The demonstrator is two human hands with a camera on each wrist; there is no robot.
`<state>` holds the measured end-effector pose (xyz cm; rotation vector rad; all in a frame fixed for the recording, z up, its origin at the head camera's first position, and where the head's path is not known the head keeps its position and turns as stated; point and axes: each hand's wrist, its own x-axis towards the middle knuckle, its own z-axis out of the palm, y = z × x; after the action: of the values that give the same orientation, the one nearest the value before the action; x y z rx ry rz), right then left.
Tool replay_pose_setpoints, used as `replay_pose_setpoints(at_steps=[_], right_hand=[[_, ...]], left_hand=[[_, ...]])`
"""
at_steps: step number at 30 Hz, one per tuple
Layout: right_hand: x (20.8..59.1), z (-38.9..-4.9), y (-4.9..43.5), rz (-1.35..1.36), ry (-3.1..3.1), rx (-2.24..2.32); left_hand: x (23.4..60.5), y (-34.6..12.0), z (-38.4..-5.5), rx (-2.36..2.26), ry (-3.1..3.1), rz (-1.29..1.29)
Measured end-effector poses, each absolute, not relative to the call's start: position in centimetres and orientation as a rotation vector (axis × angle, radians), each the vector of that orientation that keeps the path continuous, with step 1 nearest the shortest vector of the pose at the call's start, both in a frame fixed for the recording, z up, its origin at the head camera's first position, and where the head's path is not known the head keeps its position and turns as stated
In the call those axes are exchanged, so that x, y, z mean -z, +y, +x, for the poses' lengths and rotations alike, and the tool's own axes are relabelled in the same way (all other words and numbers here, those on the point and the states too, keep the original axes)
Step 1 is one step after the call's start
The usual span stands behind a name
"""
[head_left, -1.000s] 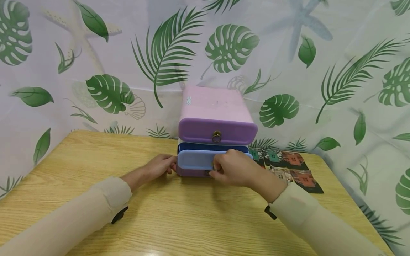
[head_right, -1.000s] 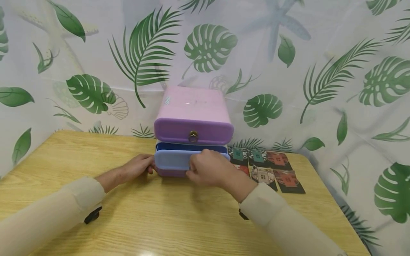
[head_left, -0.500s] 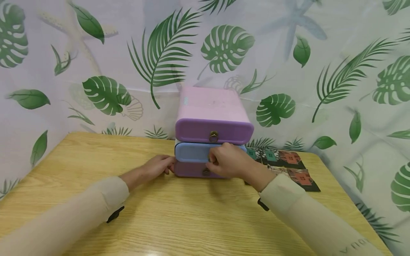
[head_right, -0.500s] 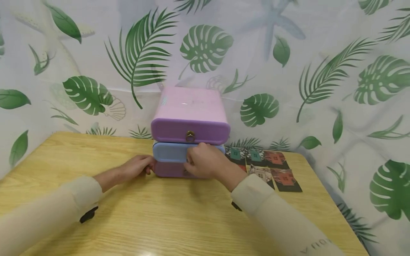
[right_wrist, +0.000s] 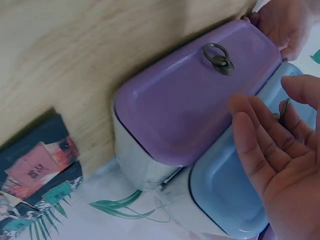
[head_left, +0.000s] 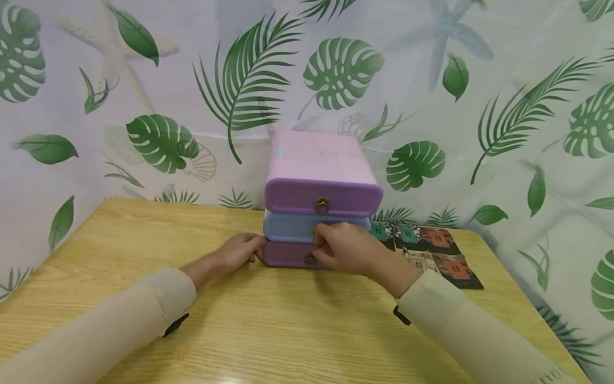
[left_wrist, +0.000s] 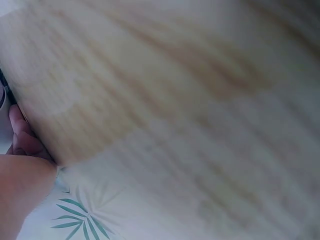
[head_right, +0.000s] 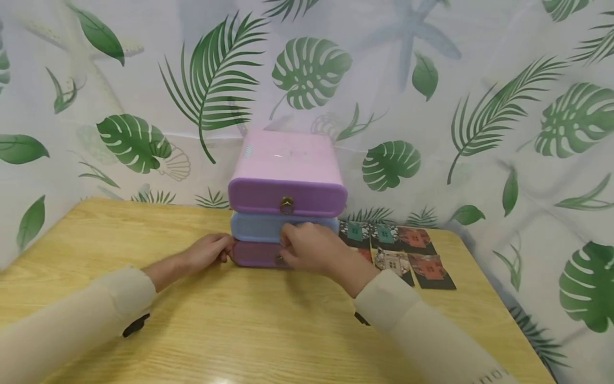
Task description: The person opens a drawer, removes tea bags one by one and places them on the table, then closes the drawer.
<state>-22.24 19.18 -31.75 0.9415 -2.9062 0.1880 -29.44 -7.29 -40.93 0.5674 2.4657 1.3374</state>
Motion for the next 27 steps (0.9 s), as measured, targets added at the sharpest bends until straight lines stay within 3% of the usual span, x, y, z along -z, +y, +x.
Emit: replay_pose_setpoints(at_steps=[27], right_hand=[[35.2,-19.8,20.0,1.013,-2.758,-0.086]], left_hand=[[40.9,-7.2,-29.1,-1.337,2.466,0.492]])
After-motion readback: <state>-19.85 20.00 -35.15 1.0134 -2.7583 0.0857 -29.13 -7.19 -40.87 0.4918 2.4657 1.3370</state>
